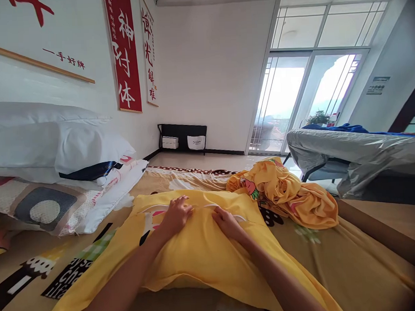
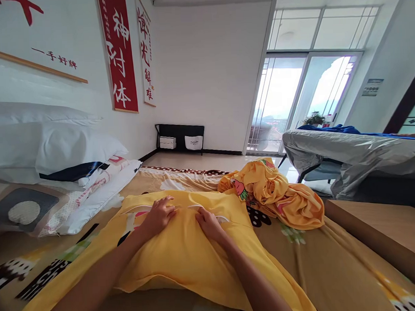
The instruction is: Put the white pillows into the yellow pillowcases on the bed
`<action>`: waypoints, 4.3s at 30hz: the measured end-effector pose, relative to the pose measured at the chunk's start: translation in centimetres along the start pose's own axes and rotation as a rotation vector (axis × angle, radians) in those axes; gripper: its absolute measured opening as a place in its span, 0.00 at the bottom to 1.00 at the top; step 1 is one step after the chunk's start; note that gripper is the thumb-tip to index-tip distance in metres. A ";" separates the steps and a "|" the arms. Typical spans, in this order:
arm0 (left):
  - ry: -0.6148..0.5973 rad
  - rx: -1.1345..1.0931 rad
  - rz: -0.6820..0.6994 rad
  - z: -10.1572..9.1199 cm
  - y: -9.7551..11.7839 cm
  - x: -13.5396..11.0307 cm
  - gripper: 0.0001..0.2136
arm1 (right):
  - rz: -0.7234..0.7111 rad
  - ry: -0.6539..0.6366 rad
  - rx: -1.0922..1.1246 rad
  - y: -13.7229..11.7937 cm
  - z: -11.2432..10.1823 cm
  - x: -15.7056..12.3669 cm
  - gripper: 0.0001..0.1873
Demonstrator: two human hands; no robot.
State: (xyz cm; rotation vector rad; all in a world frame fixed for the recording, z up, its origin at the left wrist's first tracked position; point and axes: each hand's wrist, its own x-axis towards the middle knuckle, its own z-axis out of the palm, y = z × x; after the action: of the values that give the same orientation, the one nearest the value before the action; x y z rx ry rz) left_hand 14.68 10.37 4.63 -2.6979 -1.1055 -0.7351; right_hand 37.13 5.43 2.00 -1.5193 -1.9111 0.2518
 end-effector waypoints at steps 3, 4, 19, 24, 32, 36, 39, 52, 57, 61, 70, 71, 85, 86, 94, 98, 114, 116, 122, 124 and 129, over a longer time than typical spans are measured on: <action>-0.085 -0.040 -0.064 0.9 -0.6 -0.5 0.11 | -0.005 0.087 -0.079 -1.0 -0.4 -0.5 0.11; -0.096 -0.039 -0.071 1.1 -0.6 -0.5 0.11 | -0.013 0.115 -0.102 -1.3 -0.5 -0.5 0.12; -0.041 -0.064 -0.038 -0.1 -1.1 -1.7 0.12 | 0.020 -0.008 -0.447 -2.8 -2.4 2.4 0.12; -0.021 -0.015 -0.150 0.0 -2.0 -2.8 0.18 | -0.022 -0.040 -0.528 -3.6 -3.0 2.2 0.10; -0.012 -0.158 -0.143 -0.3 -1.7 -1.8 0.14 | -0.038 -0.094 -0.600 -4.7 -2.8 2.1 0.10; 0.043 -0.236 -0.200 -0.8 -2.1 -1.0 0.14 | 0.024 -0.032 -0.574 -4.4 -2.4 2.6 0.13; 0.103 -0.291 -0.214 -1.4 -1.9 -0.4 0.14 | 0.067 0.032 -0.531 -4.4 -1.8 2.9 0.13; 0.303 -0.431 -0.143 -4.1 1.2 0.2 0.13 | 0.014 0.151 -0.430 -4.6 -1.9 2.9 0.18; 0.138 -0.383 -0.118 -3.2 -0.1 0.0 0.12 | -0.050 0.071 -0.421 -3.9 -2.5 2.5 0.13; 0.082 -0.166 -0.109 -3.3 -1.4 -0.8 0.13 | -0.130 -0.008 -0.412 -4.0 -3.6 2.2 0.09; 0.047 -0.110 -0.076 -4.1 -0.5 -0.8 0.11 | -0.167 -0.082 -0.494 -4.1 -3.6 1.8 0.12; 0.044 -0.092 -0.080 -4.1 -0.7 -0.9 0.11 | -0.150 -0.069 -0.505 -4.0 -3.4 1.8 0.12; -0.400 -0.321 -0.148 -7.9 -7.1 -3.8 0.08 | -0.049 -0.257 -0.511 0.6 -8.3 -0.2 0.24; -0.414 -0.328 -0.147 -8.1 -7.5 -4.0 0.08 | -0.042 -0.275 -0.534 0.9 -8.8 -0.4 0.25; -0.409 -0.225 -0.157 -7.0 -8.1 -5.1 0.07 | 0.023 -0.317 -0.790 0.8 -9.8 -1.3 0.16; -0.339 -0.200 -0.100 -6.4 -7.9 -5.1 0.10 | 0.061 -0.291 -0.910 0.4 -9.6 -1.5 0.13; -0.105 -0.214 -0.436 -1.9 -8.7 -5.1 0.14 | 0.130 -0.541 -0.983 -1.8 -13.2 -1.6 0.09; -0.112 -0.238 -0.412 -2.6 -8.9 -5.2 0.17 | 0.104 -0.496 -0.999 -2.1 -14.3 -1.3 0.10; 0.311 -0.252 -0.465 -7.4 -8.1 -4.5 0.25 | 0.046 -0.193 -1.021 -3.5 -16.7 -1.7 0.16; 0.515 -0.245 -0.499 -8.7 -7.4 -4.3 0.25 | -0.005 -0.145 -0.980 -3.7 -15.9 -2.5 0.16; 0.612 -0.244 -0.379 -9.4 -6.6 -4.5 0.24 | -0.066 -0.158 -0.904 -3.2 -14.7 -4.0 0.10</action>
State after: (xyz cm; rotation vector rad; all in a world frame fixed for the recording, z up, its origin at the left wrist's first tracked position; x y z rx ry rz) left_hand 3.78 9.51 10.29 -2.1670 -1.4180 -1.7058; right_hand 43.89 -2.96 13.30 -2.0123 -2.3436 -0.6291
